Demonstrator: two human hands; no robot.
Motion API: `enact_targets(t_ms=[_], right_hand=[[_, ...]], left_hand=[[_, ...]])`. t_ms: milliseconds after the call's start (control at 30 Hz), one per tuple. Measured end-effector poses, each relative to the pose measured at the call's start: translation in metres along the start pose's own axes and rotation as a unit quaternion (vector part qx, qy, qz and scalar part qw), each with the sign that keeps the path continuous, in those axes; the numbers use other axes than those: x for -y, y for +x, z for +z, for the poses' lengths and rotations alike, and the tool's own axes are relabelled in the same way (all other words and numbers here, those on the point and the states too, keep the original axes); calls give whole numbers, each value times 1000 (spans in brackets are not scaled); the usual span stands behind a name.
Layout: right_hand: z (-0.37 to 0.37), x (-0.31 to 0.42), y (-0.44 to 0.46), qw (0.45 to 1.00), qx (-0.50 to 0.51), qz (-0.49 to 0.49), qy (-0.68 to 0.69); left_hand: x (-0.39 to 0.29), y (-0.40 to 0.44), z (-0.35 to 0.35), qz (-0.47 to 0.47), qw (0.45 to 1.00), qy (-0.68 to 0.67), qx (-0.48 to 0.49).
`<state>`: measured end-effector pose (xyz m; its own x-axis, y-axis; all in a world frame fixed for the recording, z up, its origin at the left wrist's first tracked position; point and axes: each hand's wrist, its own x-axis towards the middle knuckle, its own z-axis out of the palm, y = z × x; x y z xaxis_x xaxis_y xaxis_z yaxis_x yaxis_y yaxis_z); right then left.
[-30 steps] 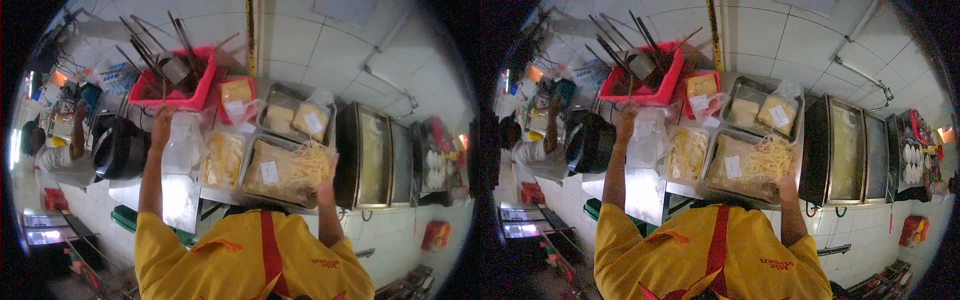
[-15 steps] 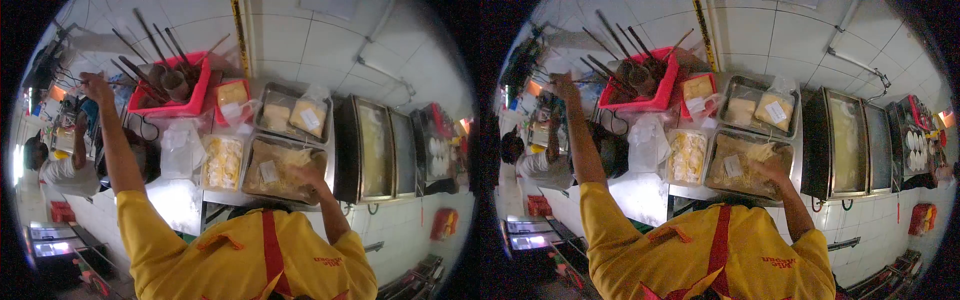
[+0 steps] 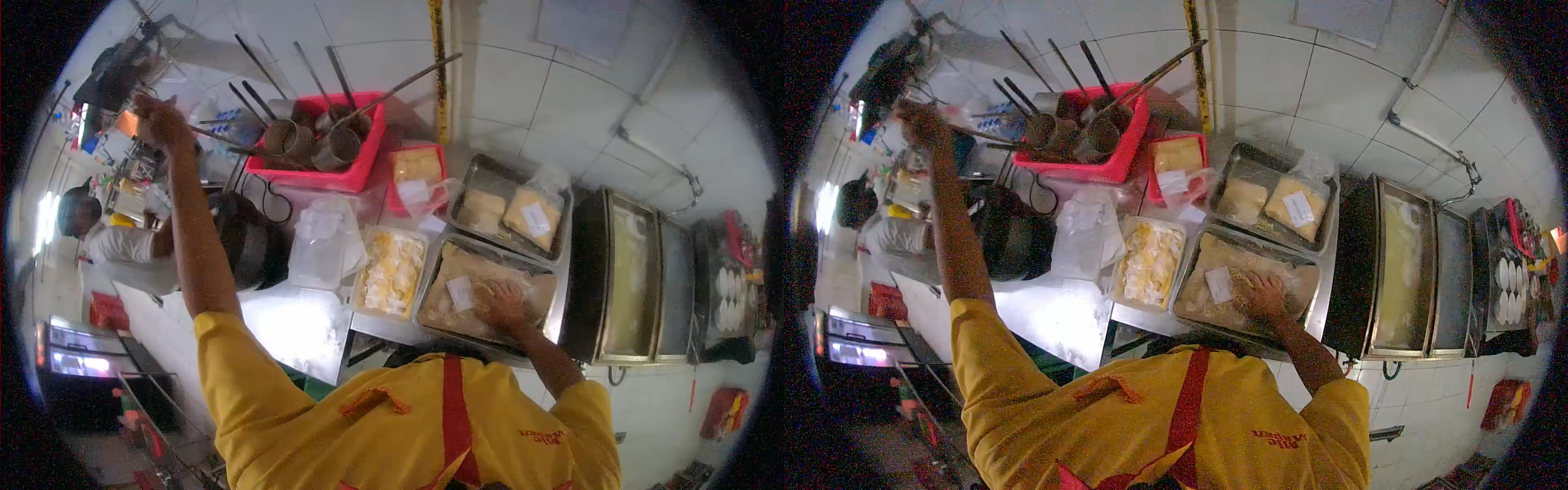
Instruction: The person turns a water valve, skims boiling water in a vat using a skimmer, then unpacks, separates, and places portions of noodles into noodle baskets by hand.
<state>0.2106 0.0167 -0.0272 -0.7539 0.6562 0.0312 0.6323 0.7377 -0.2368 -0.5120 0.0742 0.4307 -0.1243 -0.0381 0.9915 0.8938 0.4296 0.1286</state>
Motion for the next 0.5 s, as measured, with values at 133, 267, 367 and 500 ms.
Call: enact_targets(t_ms=[133,267,367,500], right_hand=[[24,-13,-11,999,30,11,25],[77,-42,-14,984,-28,73,161],[2,-13,-9,980,-69,146,113],[-22,-30,-12,932,-19,206,299]], left_hand=[[-20,15,-51,173,945,270,57],[-33,39,-118,149,931,331,44],[-26,57,-162,231,926,294,47],[-28,70,-190,309,914,256,51]])
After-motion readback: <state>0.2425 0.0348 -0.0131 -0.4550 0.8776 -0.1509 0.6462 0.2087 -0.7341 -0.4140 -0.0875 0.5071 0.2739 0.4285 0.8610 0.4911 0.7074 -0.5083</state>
